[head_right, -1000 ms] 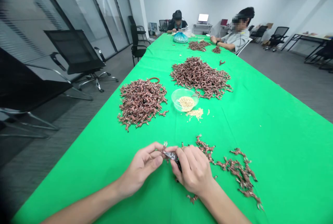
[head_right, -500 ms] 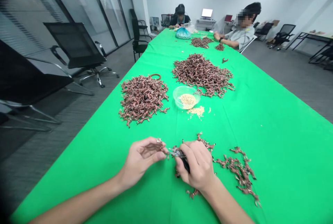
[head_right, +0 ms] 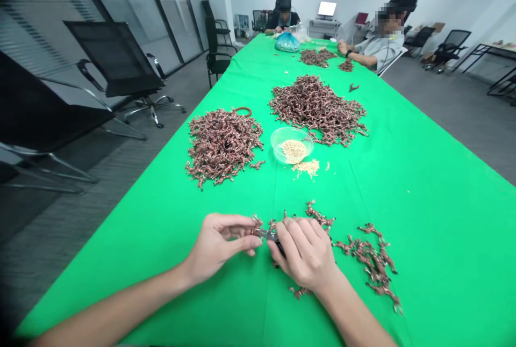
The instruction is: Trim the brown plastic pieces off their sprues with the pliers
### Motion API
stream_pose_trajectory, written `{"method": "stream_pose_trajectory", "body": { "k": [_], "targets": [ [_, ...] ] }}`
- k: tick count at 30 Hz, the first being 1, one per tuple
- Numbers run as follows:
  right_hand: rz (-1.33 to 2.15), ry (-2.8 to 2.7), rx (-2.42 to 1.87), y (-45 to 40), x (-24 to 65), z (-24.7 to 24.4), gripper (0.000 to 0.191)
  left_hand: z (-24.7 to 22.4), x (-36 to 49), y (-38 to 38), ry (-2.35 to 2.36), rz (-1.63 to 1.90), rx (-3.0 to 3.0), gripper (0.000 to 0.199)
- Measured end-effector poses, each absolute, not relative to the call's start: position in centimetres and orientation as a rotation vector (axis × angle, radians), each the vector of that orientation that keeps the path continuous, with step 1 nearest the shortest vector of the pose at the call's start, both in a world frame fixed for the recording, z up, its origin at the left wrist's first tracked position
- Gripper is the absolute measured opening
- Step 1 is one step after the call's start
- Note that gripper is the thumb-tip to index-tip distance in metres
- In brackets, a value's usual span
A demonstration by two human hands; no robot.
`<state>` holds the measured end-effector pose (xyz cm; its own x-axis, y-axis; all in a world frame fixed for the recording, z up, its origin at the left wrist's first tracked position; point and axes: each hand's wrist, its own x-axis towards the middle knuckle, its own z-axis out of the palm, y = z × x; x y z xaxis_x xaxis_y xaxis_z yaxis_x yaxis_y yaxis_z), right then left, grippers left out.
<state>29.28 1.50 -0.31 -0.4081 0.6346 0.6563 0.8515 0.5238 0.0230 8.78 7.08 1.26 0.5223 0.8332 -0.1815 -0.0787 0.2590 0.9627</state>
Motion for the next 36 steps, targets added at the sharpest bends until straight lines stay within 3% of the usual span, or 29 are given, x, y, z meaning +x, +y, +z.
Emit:
{"method": "stream_pose_trajectory", "body": {
  "k": [23,29,36],
  "targets": [
    [-0.595,-2.165,-1.235,1.05,28.8,-0.18,0.024,1.21,8.96,7.13,0.809,0.719,1.111,0.03],
    [-0.397,-2.05,-1.231,1.2,29.12,-0.34,0.022,1.07,8.95,7.48,0.845,0.732,1.11,0.033],
    [-0.278,-1.938,-1.185,1.25,29.25,-0.47,0.02,1.42,8.76,7.96,0.746,0.817,1.263,0.022]
  ]
}}
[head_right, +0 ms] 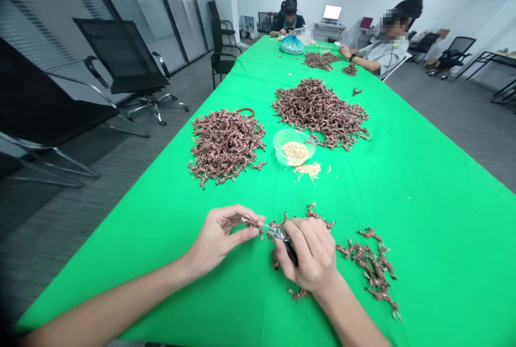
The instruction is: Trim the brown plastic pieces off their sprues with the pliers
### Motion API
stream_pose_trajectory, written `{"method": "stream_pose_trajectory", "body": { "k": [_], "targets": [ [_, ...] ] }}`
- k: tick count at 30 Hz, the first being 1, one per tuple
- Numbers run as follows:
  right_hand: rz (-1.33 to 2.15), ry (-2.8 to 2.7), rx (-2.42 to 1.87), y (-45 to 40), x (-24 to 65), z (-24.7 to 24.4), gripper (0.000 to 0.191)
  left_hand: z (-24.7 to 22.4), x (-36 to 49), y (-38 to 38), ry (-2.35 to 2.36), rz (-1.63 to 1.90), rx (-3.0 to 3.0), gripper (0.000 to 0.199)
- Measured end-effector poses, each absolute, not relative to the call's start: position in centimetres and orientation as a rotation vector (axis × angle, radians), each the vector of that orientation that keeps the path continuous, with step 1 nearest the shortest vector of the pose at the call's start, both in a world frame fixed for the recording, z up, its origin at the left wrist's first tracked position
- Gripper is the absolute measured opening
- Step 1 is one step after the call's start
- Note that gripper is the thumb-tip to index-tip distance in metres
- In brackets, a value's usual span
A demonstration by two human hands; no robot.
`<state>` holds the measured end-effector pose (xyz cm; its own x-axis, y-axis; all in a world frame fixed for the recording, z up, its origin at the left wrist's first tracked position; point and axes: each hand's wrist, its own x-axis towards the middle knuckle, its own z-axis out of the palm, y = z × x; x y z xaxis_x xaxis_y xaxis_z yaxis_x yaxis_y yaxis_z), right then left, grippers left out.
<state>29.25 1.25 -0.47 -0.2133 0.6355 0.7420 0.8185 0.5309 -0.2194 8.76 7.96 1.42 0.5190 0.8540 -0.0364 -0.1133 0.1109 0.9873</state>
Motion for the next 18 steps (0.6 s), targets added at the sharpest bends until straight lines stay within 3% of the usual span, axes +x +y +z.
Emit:
{"method": "stream_pose_trajectory", "body": {
  "k": [11,18],
  "targets": [
    [-0.267,-2.003,-1.147,1.1,28.62,-0.64,0.022,2.01,8.69,7.58,0.744,0.802,1.226,0.024],
    [-0.527,-2.069,-1.158,0.95,28.93,-0.64,0.027,2.12,8.53,7.65,0.785,0.799,1.258,0.029]
  ]
}}
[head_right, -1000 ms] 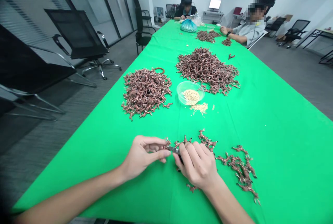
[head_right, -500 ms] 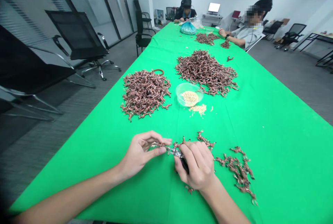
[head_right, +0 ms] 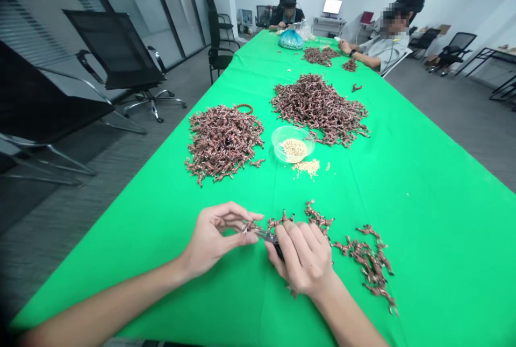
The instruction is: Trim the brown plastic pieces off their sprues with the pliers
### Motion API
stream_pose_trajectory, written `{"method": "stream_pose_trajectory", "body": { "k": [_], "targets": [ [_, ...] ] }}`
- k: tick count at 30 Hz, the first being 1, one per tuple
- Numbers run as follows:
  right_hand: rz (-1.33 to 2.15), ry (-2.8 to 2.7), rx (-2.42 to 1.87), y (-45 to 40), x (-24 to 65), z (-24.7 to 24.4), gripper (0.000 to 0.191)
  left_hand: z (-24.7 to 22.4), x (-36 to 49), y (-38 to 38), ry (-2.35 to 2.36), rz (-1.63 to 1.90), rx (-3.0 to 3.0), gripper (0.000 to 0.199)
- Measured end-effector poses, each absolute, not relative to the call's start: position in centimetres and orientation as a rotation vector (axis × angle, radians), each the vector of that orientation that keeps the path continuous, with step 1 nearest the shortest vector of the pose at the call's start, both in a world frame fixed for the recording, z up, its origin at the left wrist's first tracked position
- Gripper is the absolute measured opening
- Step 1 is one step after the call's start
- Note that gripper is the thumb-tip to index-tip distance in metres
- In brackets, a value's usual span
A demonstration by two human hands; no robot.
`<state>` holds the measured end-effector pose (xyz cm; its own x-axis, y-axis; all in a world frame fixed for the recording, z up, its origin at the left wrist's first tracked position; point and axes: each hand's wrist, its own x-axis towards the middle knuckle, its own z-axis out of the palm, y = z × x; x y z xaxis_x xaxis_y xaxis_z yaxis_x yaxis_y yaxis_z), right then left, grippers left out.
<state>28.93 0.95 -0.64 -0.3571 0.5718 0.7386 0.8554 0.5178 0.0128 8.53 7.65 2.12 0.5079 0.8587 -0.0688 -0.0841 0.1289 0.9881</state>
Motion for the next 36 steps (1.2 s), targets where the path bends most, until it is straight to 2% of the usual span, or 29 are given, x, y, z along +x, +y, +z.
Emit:
{"method": "stream_pose_trajectory", "body": {
  "k": [15,36],
  "targets": [
    [-0.751,-2.088,-1.171,1.0,28.9,-0.1,0.031,2.0,8.6,7.6,0.831,0.737,1.198,0.043],
    [-0.765,-2.113,-1.143,1.0,28.9,0.0,0.031,1.7,8.6,7.5,0.87,0.686,1.154,0.049]
  ]
}}
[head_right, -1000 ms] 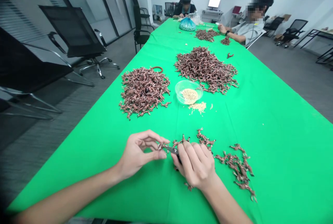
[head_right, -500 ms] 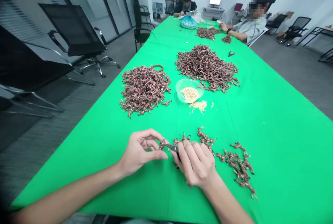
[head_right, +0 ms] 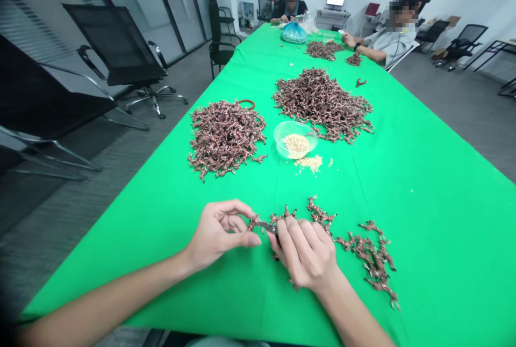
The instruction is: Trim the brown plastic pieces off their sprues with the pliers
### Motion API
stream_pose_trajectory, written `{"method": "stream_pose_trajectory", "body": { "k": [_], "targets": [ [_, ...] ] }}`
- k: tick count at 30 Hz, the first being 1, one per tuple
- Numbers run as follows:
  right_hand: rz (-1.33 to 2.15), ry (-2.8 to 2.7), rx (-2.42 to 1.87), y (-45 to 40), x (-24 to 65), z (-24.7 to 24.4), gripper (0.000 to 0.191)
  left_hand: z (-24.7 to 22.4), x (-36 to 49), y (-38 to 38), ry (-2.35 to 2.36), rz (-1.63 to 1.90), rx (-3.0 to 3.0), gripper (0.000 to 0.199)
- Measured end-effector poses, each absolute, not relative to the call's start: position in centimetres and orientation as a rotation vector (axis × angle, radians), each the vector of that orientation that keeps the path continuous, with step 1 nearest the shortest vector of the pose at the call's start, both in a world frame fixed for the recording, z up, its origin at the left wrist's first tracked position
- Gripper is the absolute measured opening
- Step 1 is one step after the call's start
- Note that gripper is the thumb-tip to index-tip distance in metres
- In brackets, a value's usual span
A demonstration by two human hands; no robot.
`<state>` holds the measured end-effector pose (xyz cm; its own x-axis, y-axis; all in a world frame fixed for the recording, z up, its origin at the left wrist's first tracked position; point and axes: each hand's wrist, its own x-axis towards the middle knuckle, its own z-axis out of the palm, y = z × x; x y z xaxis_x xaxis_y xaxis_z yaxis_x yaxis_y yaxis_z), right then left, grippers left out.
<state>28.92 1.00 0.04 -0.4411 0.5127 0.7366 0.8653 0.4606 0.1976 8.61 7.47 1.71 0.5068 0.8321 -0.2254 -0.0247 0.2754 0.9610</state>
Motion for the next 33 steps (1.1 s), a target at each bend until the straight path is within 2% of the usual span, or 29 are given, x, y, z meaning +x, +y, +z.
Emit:
{"method": "stream_pose_trajectory", "body": {
  "k": [15,24,33],
  "targets": [
    [-0.776,-2.134,-1.137,0.97,28.77,0.0,0.03,1.53,8.61,7.39,0.853,0.678,1.131,0.049],
    [-0.669,-2.161,-1.187,0.76,28.8,-0.15,0.03,1.36,8.68,7.36,0.856,0.669,1.119,0.047],
    [-0.177,-2.031,-1.24,1.06,28.47,-0.53,0.02,1.44,8.7,7.55,0.861,0.688,1.148,0.045]
  ]
}}
